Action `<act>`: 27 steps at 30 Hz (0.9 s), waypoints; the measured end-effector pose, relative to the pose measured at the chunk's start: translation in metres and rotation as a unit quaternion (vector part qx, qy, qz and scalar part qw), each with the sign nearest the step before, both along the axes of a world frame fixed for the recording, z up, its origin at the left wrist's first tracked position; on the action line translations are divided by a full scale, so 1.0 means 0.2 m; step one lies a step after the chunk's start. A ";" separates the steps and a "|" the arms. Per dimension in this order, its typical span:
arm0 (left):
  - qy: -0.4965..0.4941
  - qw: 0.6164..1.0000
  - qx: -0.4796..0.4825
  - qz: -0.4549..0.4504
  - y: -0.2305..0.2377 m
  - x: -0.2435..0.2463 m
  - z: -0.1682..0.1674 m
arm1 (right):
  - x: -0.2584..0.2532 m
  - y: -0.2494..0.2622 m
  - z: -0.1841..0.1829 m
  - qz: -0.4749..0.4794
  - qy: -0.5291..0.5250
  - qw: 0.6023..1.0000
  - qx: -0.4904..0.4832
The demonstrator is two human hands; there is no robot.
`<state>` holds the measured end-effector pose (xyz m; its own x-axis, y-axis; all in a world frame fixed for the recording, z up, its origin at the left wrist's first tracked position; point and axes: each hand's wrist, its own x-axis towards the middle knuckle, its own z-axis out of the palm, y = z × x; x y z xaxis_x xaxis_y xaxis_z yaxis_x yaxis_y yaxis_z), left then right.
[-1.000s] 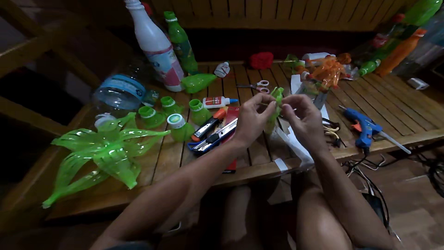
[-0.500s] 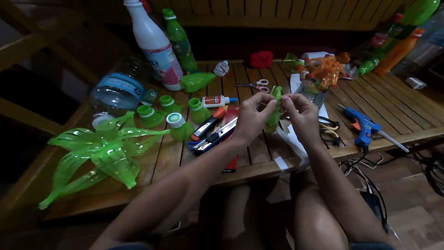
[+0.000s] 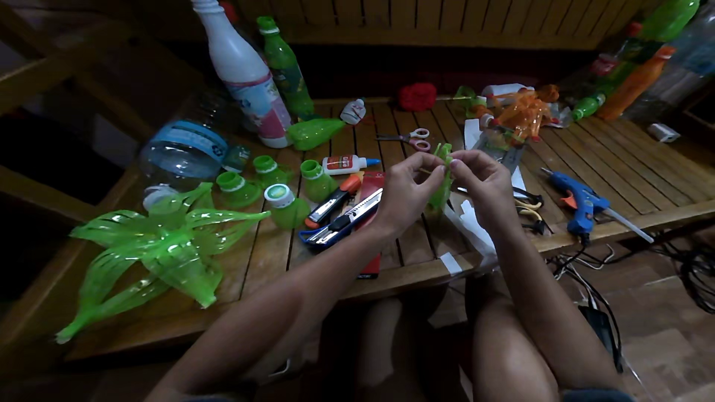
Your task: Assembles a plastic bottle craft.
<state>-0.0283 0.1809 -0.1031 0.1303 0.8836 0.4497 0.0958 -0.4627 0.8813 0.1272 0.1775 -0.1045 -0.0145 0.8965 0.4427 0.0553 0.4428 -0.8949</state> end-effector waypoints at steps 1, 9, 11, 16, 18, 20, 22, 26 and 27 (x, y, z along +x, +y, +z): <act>-0.002 1.000 -0.002 -0.002 0.00 0.00 0.00 | 0.00 0.01 0.00 0.004 0.012 1.000 0.004; 0.000 1.000 0.017 -0.006 0.00 0.00 -0.01 | 0.04 0.04 0.05 0.041 -0.047 0.998 -0.027; 0.007 1.000 0.020 -0.010 0.01 0.00 -0.01 | 0.06 0.06 0.07 0.068 -0.073 0.995 -0.020; 0.014 0.996 0.085 -0.028 0.10 -0.04 -0.12 | 0.13 0.11 0.13 0.127 -0.173 0.976 0.021; 0.020 0.994 0.103 -0.026 0.14 -0.05 -0.15 | 0.14 0.13 0.16 0.143 -0.201 0.969 0.037; 0.030 0.998 0.054 -0.019 0.08 -0.04 -0.07 | 0.15 0.14 0.20 0.155 -0.216 0.963 0.033; 0.036 0.999 0.027 -0.022 0.05 -0.03 -0.02 | 0.15 0.14 0.22 0.165 -0.217 0.962 0.020; 0.041 0.998 0.044 -0.028 0.06 -0.04 -0.04 | 0.15 0.11 0.21 0.149 -0.200 0.969 0.000; 0.047 0.997 0.050 -0.029 0.06 -0.04 -0.04 | 0.15 0.10 0.20 0.140 -0.197 0.970 0.007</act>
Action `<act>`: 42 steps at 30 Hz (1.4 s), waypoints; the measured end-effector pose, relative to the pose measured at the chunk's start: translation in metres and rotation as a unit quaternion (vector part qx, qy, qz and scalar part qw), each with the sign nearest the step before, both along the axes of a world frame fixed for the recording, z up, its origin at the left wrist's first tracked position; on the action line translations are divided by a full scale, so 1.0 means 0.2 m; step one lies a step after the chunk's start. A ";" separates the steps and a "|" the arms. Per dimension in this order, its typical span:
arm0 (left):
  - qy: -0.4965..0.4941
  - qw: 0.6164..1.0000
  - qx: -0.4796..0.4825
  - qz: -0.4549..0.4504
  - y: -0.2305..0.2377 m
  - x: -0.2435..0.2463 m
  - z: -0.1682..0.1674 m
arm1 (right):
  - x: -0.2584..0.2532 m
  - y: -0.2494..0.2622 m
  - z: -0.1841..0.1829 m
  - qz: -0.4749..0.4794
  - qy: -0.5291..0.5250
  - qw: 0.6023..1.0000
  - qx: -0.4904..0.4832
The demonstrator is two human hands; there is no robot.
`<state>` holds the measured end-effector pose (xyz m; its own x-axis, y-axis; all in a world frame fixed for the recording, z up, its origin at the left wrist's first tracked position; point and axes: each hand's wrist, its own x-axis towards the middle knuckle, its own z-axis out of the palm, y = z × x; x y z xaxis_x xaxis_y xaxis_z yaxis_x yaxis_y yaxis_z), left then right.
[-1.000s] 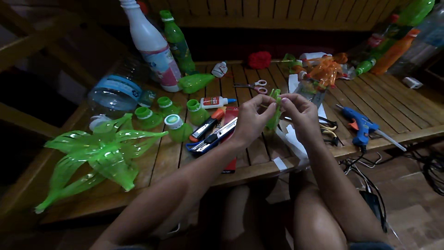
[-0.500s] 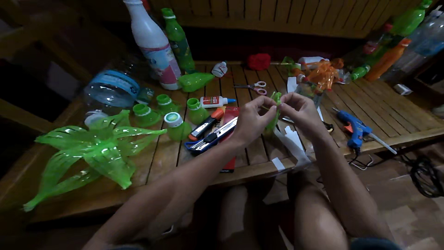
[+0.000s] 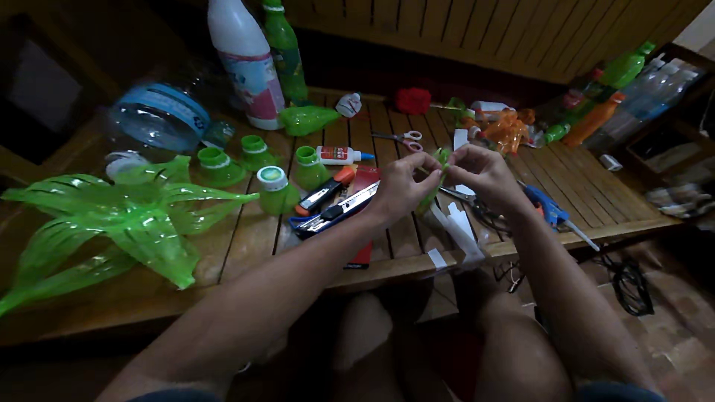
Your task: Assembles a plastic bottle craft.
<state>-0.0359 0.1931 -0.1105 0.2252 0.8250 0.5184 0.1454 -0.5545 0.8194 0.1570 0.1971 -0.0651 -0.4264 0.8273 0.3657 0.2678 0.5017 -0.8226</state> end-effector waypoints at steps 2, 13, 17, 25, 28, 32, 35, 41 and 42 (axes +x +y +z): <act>0.009 1.000 0.009 -0.003 -0.01 0.00 0.01 | 0.00 -0.03 -0.01 -0.019 0.003 1.000 0.008; 0.013 1.000 0.021 -0.012 -0.02 0.00 0.03 | -0.01 -0.09 -0.05 -0.057 0.007 0.997 0.043; -0.009 0.998 -0.024 -0.050 -0.02 -0.01 0.04 | -0.01 -0.09 -0.06 -0.052 0.017 0.998 0.042; -0.021 0.995 -0.061 -0.077 0.00 -0.03 0.04 | 0.01 -0.09 -0.07 -0.038 0.012 0.997 0.060; -0.011 0.997 -0.048 -0.066 0.00 -0.02 0.05 | 0.00 -0.09 -0.07 -0.042 0.020 0.997 0.056; 0.016 0.998 -0.026 -0.050 -0.02 -0.02 0.06 | -0.02 -0.09 -0.06 -0.057 0.028 0.996 0.060; 0.019 0.999 -0.018 -0.044 -0.03 -0.02 0.07 | -0.02 -0.10 -0.06 -0.057 0.027 0.996 0.066; 0.025 0.999 -0.015 -0.035 -0.02 -0.04 0.07 | -0.01 -0.11 -0.05 -0.060 -0.011 0.996 0.062; 0.024 0.999 -0.020 -0.040 -0.02 -0.04 0.08 | -0.01 -0.11 -0.04 -0.059 -0.014 0.996 0.061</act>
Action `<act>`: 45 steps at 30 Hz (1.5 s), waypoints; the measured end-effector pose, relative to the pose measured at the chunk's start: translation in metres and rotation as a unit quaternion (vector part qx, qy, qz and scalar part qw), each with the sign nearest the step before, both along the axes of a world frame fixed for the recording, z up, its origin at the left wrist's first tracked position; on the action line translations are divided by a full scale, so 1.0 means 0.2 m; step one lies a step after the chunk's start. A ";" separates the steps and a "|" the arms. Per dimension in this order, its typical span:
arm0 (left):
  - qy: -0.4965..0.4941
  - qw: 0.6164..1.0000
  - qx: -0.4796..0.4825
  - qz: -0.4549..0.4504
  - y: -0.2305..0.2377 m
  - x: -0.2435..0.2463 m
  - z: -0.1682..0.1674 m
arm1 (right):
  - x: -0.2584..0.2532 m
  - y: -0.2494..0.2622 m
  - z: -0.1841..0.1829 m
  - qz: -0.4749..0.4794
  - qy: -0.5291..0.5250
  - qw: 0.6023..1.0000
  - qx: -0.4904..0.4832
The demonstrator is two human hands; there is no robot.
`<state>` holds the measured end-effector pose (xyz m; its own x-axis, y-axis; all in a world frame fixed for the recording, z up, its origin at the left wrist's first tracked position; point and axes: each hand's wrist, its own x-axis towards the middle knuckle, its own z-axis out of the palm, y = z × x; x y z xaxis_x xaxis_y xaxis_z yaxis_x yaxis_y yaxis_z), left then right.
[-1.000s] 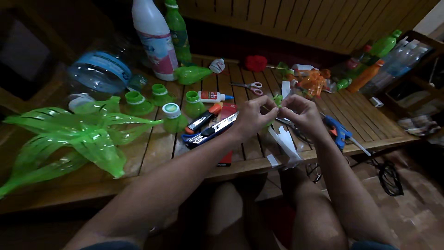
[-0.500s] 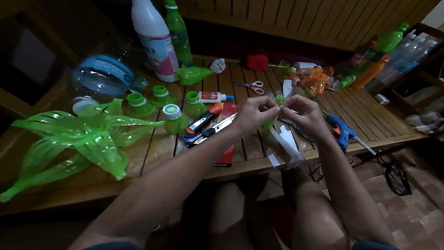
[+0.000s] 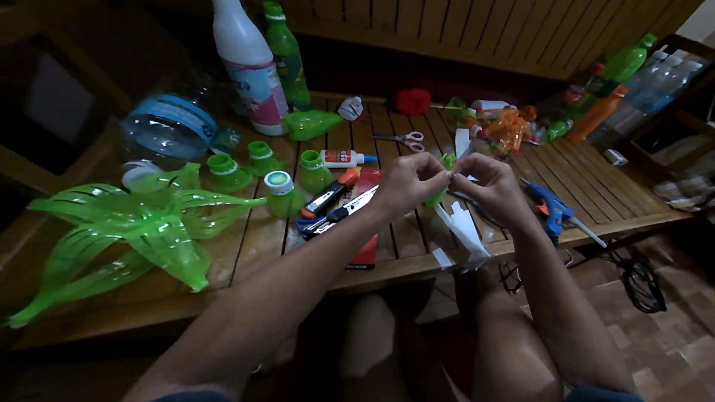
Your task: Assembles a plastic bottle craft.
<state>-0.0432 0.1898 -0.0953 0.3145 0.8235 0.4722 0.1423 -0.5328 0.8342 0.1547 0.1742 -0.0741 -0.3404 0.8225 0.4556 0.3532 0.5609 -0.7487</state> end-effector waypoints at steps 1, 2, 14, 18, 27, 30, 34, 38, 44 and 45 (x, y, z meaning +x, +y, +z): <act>-0.001 1.000 -0.006 -0.006 0.00 0.00 0.00 | 0.00 0.00 0.00 0.003 -0.003 1.000 0.002; -0.004 1.000 -0.010 -0.015 0.00 -0.01 0.01 | 0.01 0.00 0.00 0.006 -0.008 1.000 0.007; -0.055 0.982 -0.158 -0.092 0.01 -0.03 0.05 | 0.01 0.00 -0.01 0.027 -0.018 0.999 0.039; -0.060 0.982 -0.158 -0.090 0.02 -0.04 0.05 | 0.01 0.01 -0.01 0.023 -0.001 0.999 0.026; -0.017 0.990 -0.120 -0.076 0.01 -0.03 0.05 | 0.02 0.03 -0.01 0.019 0.037 0.999 -0.017; 0.004 0.994 -0.086 -0.066 0.02 -0.03 0.04 | 0.01 0.02 -0.01 0.021 0.045 0.999 -0.022; 0.004 0.996 -0.068 -0.051 0.02 -0.02 0.02 | 0.01 0.01 0.01 0.017 0.058 0.997 -0.048; 0.001 0.997 -0.065 -0.049 0.01 -0.02 0.02 | 0.02 0.00 0.02 0.017 0.066 0.995 -0.076; -0.019 0.998 -0.048 -0.039 0.01 -0.02 0.03 | 0.01 0.00 0.02 0.014 0.075 0.994 -0.072; -0.023 0.998 -0.036 -0.038 0.02 -0.02 0.02 | 0.01 0.00 0.02 0.015 0.074 0.995 -0.069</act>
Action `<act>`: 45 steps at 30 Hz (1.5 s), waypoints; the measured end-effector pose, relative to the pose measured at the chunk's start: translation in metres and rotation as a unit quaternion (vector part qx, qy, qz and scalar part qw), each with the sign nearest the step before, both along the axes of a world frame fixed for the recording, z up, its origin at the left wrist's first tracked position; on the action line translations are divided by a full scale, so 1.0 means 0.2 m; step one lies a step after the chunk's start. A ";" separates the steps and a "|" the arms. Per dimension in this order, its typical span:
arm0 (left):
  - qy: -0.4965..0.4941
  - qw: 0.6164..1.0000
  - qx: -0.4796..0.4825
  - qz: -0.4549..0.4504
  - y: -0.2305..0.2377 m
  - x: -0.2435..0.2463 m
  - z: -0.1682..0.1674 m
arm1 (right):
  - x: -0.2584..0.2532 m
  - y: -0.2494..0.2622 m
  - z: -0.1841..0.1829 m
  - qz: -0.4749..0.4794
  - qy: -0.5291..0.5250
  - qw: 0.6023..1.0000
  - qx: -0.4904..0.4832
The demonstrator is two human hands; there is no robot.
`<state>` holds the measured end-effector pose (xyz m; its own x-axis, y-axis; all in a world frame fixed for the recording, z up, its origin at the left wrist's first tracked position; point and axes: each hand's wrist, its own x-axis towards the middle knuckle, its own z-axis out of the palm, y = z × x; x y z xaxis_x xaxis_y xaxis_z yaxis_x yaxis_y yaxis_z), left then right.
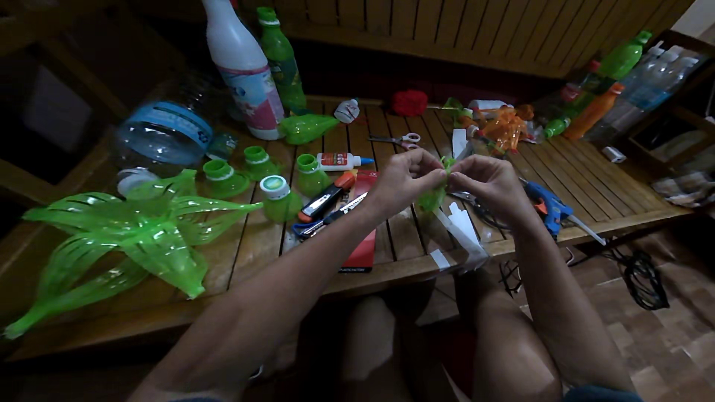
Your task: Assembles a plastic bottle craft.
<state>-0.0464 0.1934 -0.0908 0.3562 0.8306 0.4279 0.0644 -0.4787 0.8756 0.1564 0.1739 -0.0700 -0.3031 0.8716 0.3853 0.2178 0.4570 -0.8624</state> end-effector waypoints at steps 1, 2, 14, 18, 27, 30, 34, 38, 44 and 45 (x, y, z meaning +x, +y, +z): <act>-0.001 1.000 0.012 0.002 0.00 0.00 -0.01 | 0.00 0.00 0.00 0.001 -0.002 1.000 0.003; 0.001 1.000 0.023 0.005 0.01 0.00 -0.01 | 0.00 0.00 0.00 0.003 -0.005 1.000 0.004; -0.016 1.000 0.024 -0.001 0.01 0.00 -0.01 | -0.01 0.01 0.00 0.007 0.005 1.000 -0.020; -0.006 0.999 0.038 0.001 0.01 0.00 -0.01 | -0.02 0.02 -0.02 0.008 -0.010 1.000 0.020; 0.018 0.998 0.055 0.040 -0.01 0.00 0.01 | -0.03 0.02 -0.02 -0.011 -0.063 0.996 0.069; 0.018 0.998 0.049 0.032 -0.01 0.00 0.01 | -0.04 0.02 -0.02 0.001 -0.047 0.997 0.062; -0.015 1.000 0.013 0.011 -0.01 0.00 0.01 | -0.06 0.03 -0.04 0.011 -0.024 0.997 0.069; -0.018 1.000 0.005 0.014 -0.01 0.00 0.01 | -0.06 0.02 -0.04 0.014 -0.023 0.997 0.068; -0.011 1.000 -0.024 0.012 -0.02 0.00 0.03 | -0.06 0.02 -0.04 0.010 -0.015 0.999 0.051; -0.013 0.999 -0.035 0.009 -0.02 -0.01 0.04 | -0.06 0.02 -0.04 0.009 -0.015 0.999 0.049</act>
